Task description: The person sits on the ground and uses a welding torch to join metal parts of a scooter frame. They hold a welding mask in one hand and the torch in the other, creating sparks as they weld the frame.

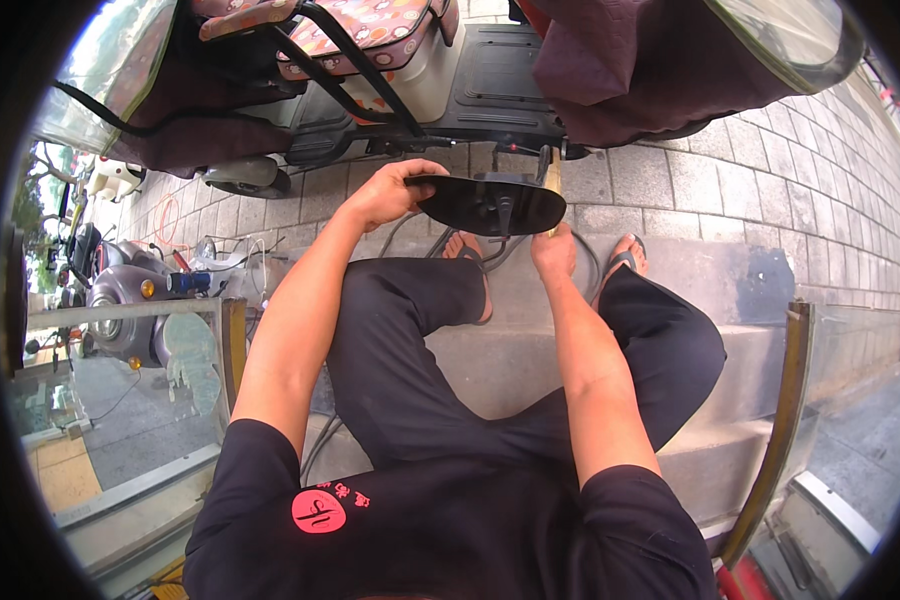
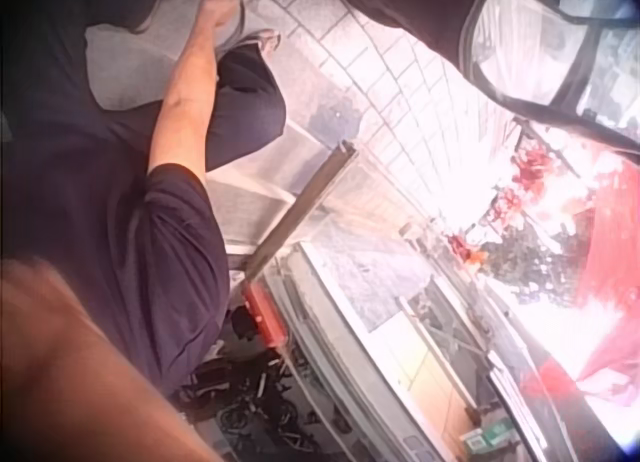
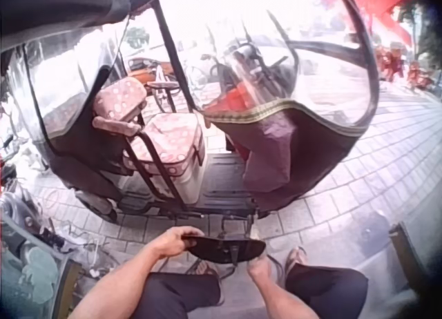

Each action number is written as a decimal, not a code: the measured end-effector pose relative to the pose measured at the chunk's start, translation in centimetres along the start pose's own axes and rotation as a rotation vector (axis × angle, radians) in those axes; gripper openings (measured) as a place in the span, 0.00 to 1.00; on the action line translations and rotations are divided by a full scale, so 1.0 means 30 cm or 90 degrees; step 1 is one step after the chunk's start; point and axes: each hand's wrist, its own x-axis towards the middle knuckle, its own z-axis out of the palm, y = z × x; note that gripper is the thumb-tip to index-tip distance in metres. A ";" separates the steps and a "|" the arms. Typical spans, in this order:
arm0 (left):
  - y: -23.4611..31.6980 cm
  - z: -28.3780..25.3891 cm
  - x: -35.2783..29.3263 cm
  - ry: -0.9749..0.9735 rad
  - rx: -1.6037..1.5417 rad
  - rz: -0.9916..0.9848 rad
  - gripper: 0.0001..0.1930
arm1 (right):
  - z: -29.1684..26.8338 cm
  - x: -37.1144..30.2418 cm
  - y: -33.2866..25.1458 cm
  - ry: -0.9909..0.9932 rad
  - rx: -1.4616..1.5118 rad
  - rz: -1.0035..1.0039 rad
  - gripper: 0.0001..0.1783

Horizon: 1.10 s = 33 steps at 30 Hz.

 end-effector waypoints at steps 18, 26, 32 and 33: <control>-0.044 -0.010 0.007 -0.017 -0.059 0.019 0.15 | 0.024 0.000 0.032 -0.011 0.065 -0.066 0.25; -0.017 0.004 0.010 -0.014 0.021 0.016 0.15 | -0.044 -0.002 -0.028 0.000 -0.012 -0.014 0.32; -0.026 0.000 0.012 -0.027 0.000 0.003 0.15 | -0.049 -0.010 -0.034 -0.021 -0.025 0.002 0.32; -0.022 0.000 0.011 -0.027 -0.002 0.002 0.15 | -0.049 -0.010 -0.033 -0.019 -0.022 0.002 0.32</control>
